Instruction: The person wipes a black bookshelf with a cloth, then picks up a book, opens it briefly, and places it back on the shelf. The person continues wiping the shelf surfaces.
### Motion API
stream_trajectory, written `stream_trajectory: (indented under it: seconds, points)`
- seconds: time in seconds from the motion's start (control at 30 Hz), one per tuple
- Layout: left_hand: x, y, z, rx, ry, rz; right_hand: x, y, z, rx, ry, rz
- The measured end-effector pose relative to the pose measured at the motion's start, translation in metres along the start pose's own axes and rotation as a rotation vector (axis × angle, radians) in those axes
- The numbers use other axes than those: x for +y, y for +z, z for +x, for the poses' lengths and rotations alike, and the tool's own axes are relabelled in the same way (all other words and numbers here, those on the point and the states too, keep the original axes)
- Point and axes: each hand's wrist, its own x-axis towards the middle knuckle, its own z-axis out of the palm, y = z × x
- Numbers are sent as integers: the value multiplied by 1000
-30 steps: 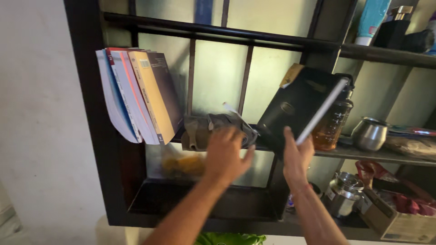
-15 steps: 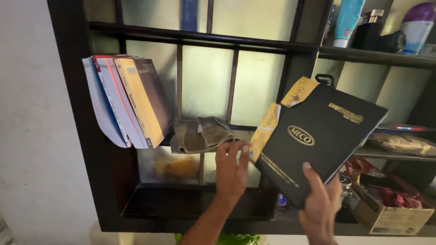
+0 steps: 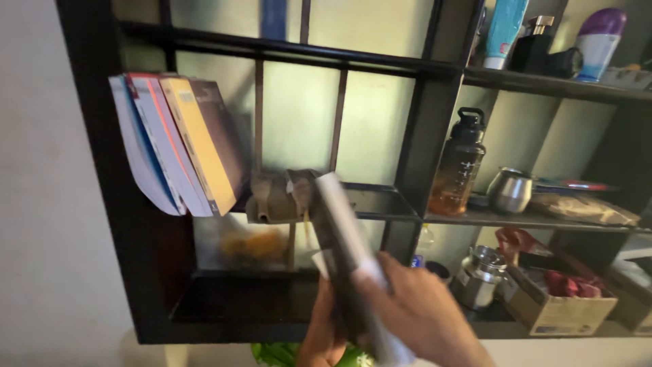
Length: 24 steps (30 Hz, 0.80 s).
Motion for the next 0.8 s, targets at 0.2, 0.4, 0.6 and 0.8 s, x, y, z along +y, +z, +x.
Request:
stream_trajectory:
  seconds: [0.2,0.4,0.6,0.8]
  points:
    - [-23,-16,-7,-83,28,-213,-9,-5,-10,0,39,216]
    - [-17,2,-24,-225,-85,-252,-10,-23,4,92,-27,212]
    - [-5,-4,-44,-75,-51,-259,-5,-49,14,61,-40,396]
    - [-10,-17,-52,-32,-49,-276,1,-43,14,209,-34,-106]
